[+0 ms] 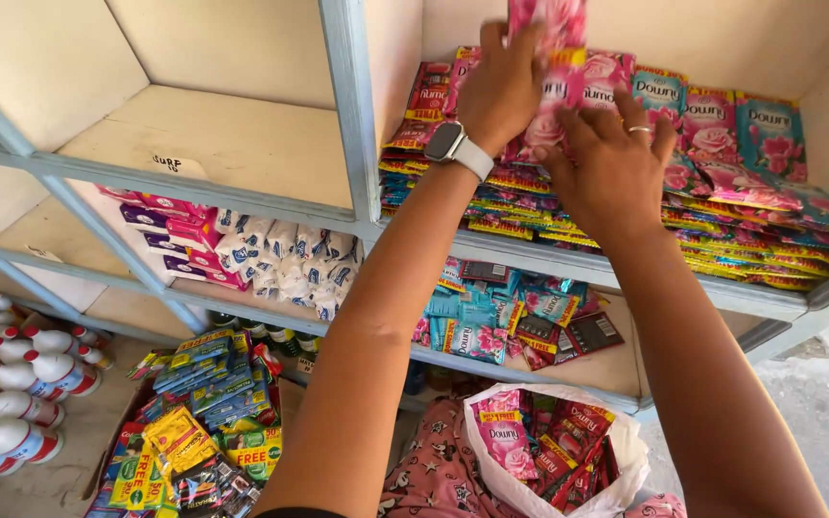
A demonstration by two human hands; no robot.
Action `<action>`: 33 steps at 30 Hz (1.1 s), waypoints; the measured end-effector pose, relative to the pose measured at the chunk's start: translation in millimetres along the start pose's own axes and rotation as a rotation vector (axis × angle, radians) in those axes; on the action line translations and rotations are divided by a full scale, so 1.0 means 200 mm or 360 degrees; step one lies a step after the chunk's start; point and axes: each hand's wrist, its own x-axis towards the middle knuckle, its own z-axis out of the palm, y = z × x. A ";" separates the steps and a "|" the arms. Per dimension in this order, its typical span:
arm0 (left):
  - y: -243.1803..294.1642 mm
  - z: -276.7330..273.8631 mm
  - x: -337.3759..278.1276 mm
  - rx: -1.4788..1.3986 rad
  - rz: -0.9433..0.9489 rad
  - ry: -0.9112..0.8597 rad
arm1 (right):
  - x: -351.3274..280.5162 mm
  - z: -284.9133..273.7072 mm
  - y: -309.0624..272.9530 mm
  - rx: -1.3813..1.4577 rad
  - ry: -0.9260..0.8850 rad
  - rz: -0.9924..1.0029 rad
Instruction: Picking various detergent and softener sachets from store shelves and placing them into a bag.
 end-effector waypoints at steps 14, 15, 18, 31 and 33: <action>-0.37 0.37 0.02 0.0150 0.0402 -0.1497 | -0.07 0.07 -0.01 -0.0141 -0.0576 0.0204; -0.38 0.38 0.02 0.0139 0.0390 -0.1492 | -0.08 0.07 -0.01 -0.0098 -0.0562 0.0196; -0.13 0.08 0.01 0.0290 0.0219 -0.1512 | -0.12 0.04 -0.02 -0.0036 -0.0497 0.0157; 0.35 -0.19 -1.40 -0.0860 0.0662 -0.0561 | -1.32 0.10 -0.24 0.0516 -0.0421 0.0512; 0.24 0.00 -1.70 -0.0846 0.0592 -0.0720 | -1.65 0.21 -0.26 0.0490 -0.0626 0.0550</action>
